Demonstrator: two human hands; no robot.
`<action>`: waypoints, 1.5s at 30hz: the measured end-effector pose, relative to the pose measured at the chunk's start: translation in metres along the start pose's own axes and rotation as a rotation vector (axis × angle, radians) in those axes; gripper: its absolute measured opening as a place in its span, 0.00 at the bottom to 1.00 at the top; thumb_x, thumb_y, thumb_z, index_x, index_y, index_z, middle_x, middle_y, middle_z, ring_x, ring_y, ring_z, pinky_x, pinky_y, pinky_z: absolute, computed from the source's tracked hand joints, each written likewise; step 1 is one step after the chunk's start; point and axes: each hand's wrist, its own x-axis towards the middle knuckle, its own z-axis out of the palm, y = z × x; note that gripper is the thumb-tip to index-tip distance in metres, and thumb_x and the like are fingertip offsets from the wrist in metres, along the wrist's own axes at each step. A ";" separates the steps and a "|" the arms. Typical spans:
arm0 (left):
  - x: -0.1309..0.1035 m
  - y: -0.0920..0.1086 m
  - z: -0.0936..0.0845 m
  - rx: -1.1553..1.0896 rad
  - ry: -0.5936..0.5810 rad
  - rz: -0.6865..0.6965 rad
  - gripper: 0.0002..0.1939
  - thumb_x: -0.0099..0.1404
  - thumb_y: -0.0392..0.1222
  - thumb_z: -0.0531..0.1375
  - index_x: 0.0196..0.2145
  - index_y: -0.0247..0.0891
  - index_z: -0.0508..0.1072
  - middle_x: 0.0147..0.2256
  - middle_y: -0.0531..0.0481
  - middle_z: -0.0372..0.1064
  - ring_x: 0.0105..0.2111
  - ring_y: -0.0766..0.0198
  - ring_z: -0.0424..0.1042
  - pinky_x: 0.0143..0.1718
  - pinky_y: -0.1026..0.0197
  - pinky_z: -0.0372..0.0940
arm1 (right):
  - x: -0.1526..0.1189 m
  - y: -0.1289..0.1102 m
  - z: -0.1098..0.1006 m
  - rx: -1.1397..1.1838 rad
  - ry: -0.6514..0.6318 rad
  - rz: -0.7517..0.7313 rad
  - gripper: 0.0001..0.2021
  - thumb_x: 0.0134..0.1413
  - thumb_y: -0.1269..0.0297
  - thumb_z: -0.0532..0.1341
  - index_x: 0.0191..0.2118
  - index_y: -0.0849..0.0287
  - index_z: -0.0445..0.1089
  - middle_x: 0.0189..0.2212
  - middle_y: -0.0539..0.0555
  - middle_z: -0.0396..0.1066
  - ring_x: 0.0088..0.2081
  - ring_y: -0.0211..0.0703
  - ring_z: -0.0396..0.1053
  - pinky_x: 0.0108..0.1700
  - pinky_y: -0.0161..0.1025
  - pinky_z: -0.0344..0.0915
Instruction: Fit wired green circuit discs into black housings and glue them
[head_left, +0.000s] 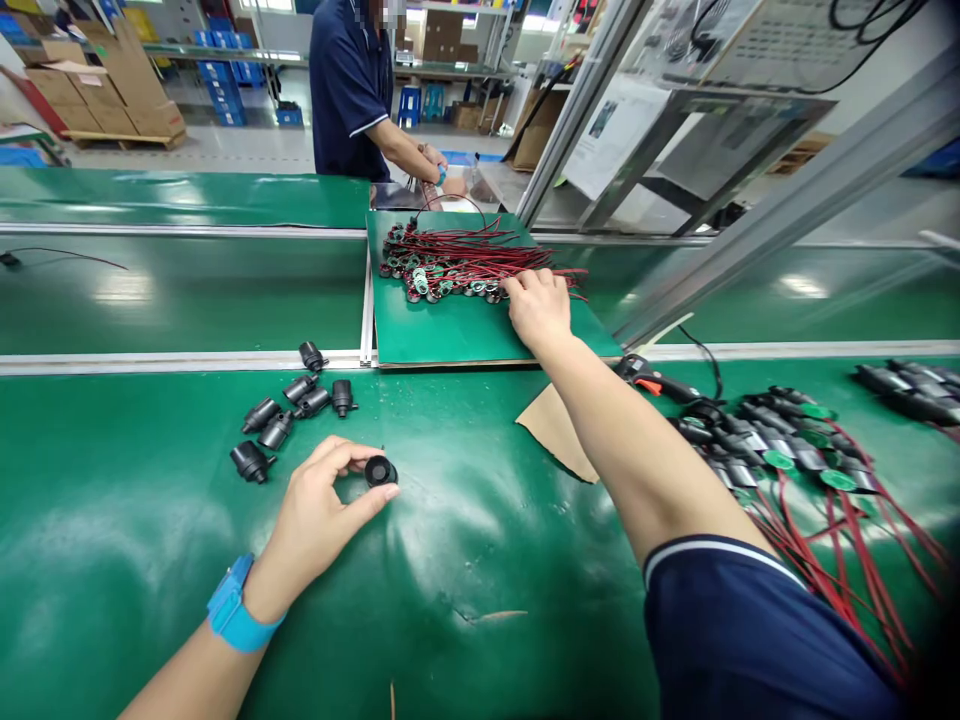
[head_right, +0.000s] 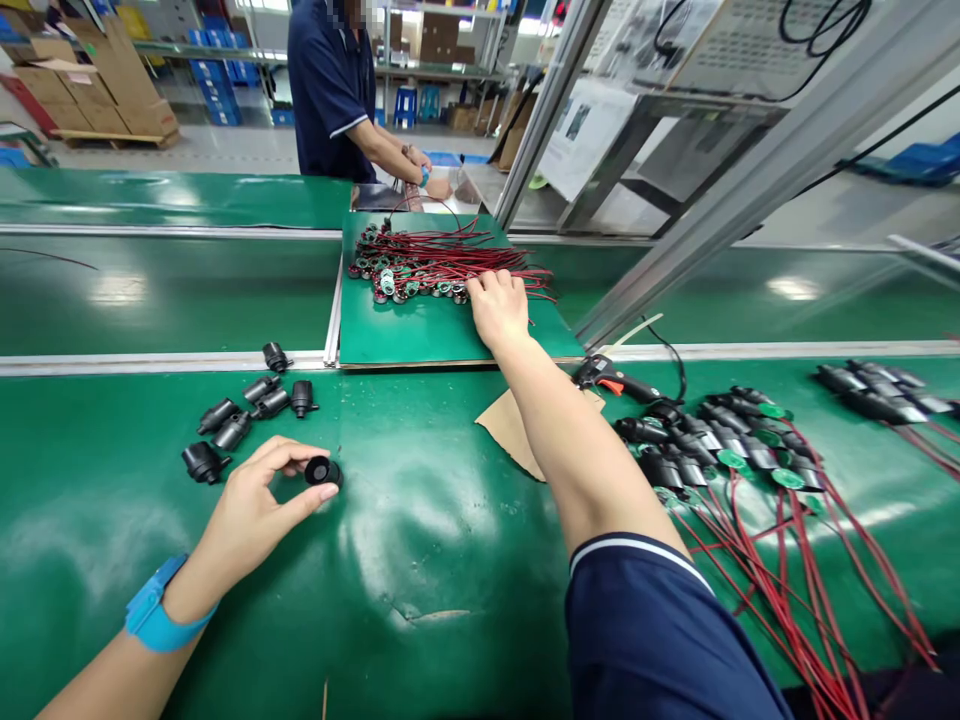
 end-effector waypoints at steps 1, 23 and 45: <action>0.000 0.000 0.001 -0.005 -0.006 -0.002 0.13 0.62 0.46 0.68 0.43 0.42 0.78 0.38 0.49 0.73 0.37 0.60 0.73 0.41 0.59 0.68 | 0.001 0.000 0.002 0.010 -0.002 0.014 0.18 0.68 0.70 0.48 0.53 0.62 0.71 0.50 0.66 0.72 0.53 0.60 0.62 0.52 0.53 0.56; -0.002 -0.001 0.005 -0.156 -0.053 -0.123 0.14 0.70 0.51 0.60 0.48 0.42 0.70 0.50 0.46 0.74 0.51 0.56 0.73 0.53 0.53 0.66 | -0.020 -0.043 -0.026 0.285 0.025 -0.099 0.15 0.66 0.63 0.55 0.49 0.60 0.76 0.54 0.63 0.71 0.55 0.60 0.65 0.56 0.53 0.60; -0.002 0.002 0.007 -0.168 0.071 -0.004 0.15 0.64 0.49 0.68 0.46 0.41 0.76 0.44 0.47 0.74 0.42 0.59 0.76 0.43 0.59 0.73 | -0.062 -0.129 -0.107 0.542 0.006 -0.278 0.12 0.66 0.59 0.60 0.45 0.55 0.79 0.32 0.53 0.78 0.35 0.44 0.72 0.44 0.42 0.62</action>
